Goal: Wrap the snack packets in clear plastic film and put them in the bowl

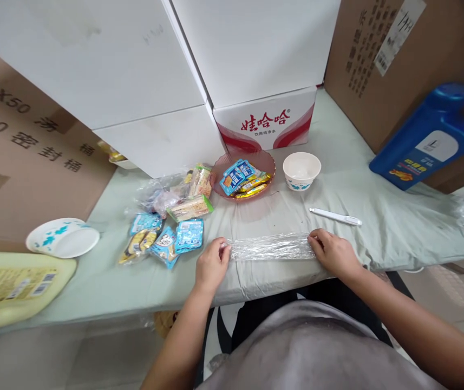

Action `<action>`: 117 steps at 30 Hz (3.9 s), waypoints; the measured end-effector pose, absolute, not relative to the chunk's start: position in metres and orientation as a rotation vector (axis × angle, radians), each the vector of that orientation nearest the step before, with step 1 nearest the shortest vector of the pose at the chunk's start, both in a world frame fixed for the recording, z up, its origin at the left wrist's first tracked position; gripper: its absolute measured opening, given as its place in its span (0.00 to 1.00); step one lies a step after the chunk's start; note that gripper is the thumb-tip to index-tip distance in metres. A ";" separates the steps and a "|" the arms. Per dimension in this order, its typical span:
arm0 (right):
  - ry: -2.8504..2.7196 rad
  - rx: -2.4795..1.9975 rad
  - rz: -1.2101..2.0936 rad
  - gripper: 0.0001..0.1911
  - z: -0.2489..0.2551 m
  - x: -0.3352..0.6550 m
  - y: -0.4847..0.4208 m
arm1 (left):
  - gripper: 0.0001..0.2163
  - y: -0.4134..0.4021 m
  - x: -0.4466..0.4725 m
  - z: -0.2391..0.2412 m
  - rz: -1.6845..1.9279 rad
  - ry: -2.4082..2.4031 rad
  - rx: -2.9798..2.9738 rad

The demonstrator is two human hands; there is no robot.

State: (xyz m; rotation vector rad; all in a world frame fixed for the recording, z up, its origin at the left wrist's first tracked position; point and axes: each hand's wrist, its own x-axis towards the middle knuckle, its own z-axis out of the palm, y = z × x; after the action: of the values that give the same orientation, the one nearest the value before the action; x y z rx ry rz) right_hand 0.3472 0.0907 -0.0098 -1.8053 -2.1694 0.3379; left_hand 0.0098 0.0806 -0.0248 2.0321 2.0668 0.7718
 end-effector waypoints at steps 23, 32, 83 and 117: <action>-1.940 -1.646 0.915 0.06 0.019 0.373 0.053 | 0.22 0.052 0.112 -0.010 0.449 1.500 2.611; -1.497 -0.998 2.096 0.18 0.060 0.360 0.052 | 0.27 0.053 0.116 -0.012 0.193 0.930 2.690; -1.684 -1.154 1.332 0.18 -0.010 0.299 0.127 | 0.07 0.079 0.075 0.001 1.117 1.220 2.184; -2.438 -1.503 0.511 0.15 0.012 0.297 0.121 | 0.35 0.116 0.089 -0.020 0.653 1.037 2.439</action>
State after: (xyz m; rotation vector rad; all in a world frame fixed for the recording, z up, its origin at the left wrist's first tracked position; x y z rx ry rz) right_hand 0.2969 0.1208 0.0116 -1.5030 -2.4376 0.5109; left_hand 0.0886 0.1164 -0.0203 2.4388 1.0373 0.6532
